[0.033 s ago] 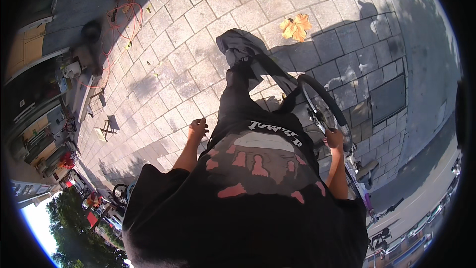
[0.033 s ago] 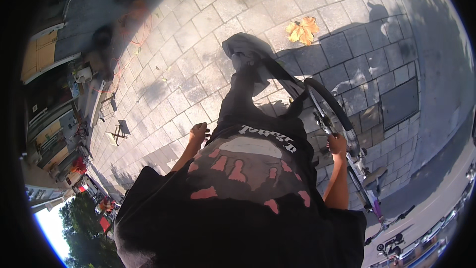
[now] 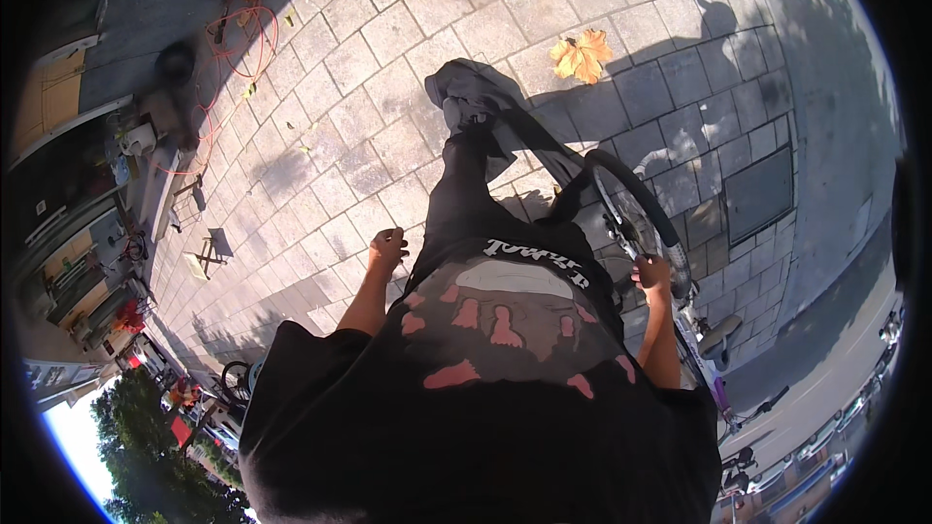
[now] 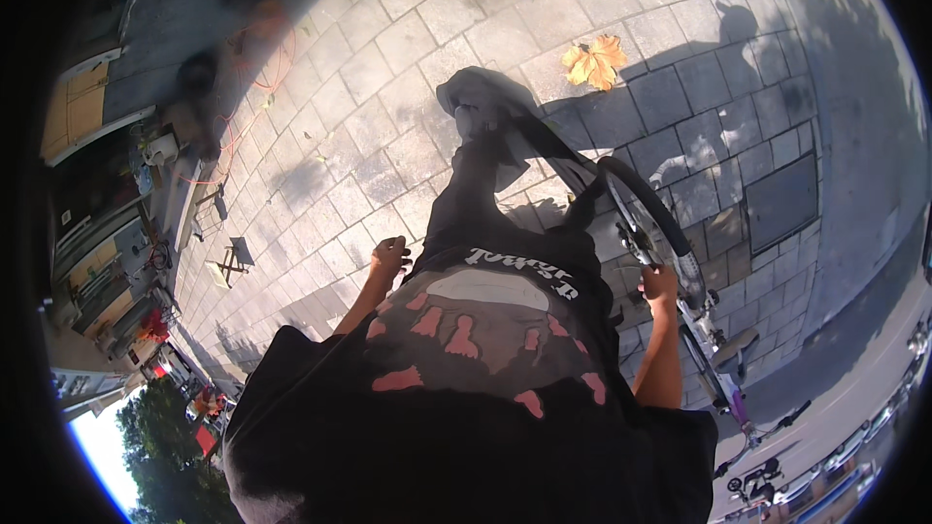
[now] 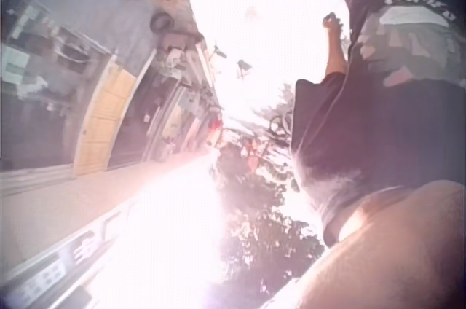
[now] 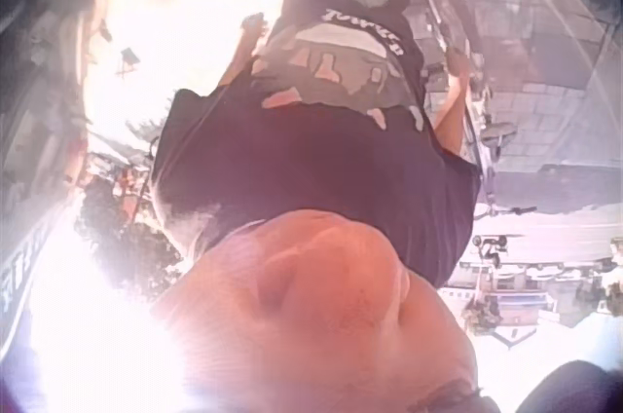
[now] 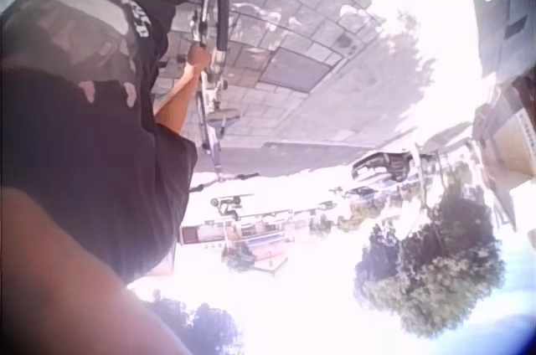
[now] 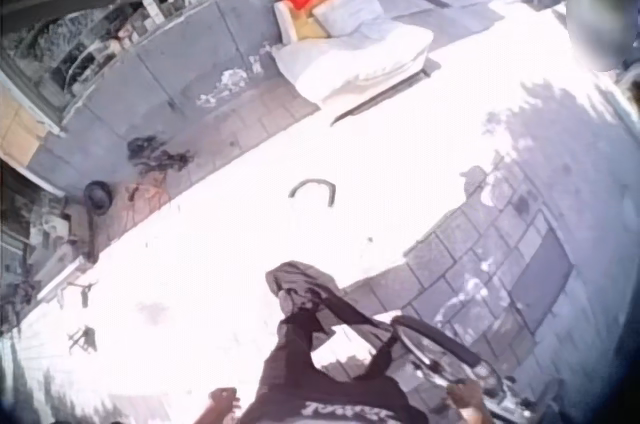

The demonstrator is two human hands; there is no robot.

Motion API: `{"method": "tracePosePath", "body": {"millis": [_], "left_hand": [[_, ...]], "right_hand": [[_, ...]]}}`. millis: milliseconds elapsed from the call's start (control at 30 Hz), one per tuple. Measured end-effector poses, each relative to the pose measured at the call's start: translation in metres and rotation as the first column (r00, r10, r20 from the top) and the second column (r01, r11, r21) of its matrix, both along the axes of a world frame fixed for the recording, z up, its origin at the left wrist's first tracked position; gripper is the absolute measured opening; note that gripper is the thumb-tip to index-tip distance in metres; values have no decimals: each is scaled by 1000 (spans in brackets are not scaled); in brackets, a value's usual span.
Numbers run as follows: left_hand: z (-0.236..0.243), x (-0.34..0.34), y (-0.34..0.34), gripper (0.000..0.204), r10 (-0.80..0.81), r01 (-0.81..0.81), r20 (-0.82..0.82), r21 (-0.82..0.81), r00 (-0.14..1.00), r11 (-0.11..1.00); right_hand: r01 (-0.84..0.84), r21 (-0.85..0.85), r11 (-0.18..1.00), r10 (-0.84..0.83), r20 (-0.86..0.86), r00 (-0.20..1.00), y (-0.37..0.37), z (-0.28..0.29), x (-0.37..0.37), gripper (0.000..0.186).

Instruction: The person sits on the sidewalk and uses a wrench and pliers to adjust the front wheel and brake assembly of a pink and white bicycle. They repeatedly tighten bolts, test the wheel, and make fine adjustments to the brake cable.

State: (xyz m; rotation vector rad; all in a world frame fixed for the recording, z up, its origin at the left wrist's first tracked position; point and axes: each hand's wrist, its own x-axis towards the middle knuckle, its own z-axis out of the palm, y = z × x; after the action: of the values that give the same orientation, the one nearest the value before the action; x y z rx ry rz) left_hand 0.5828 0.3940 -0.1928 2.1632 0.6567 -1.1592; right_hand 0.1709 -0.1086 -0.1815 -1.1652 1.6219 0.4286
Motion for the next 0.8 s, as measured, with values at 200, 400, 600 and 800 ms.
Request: {"method": "tracePosePath", "body": {"millis": [200, 400, 600, 800], "left_hand": [[16, 174, -14, 55, 42, -28, 138, -97, 989, 995], [19, 306, 4, 58, 148, -92, 270, -211, 952, 973], [15, 320, 14, 55, 172, -143, 198, -154, 965, 978], [9, 290, 21, 60, 163, -152, 153, -82, 975, 985]], "right_hand": [[-109, 146, 983, 126, -110, 986, 29, 32, 145, 25], [-475, -85, 876, 470, -74, 880, 0, 34, 264, 43], [-450, -96, 888, 454, 31, 890, -44, 23, 359, 41], [-494, -92, 864, 496, -4, 868, -79, -23, 436, 37]]}}
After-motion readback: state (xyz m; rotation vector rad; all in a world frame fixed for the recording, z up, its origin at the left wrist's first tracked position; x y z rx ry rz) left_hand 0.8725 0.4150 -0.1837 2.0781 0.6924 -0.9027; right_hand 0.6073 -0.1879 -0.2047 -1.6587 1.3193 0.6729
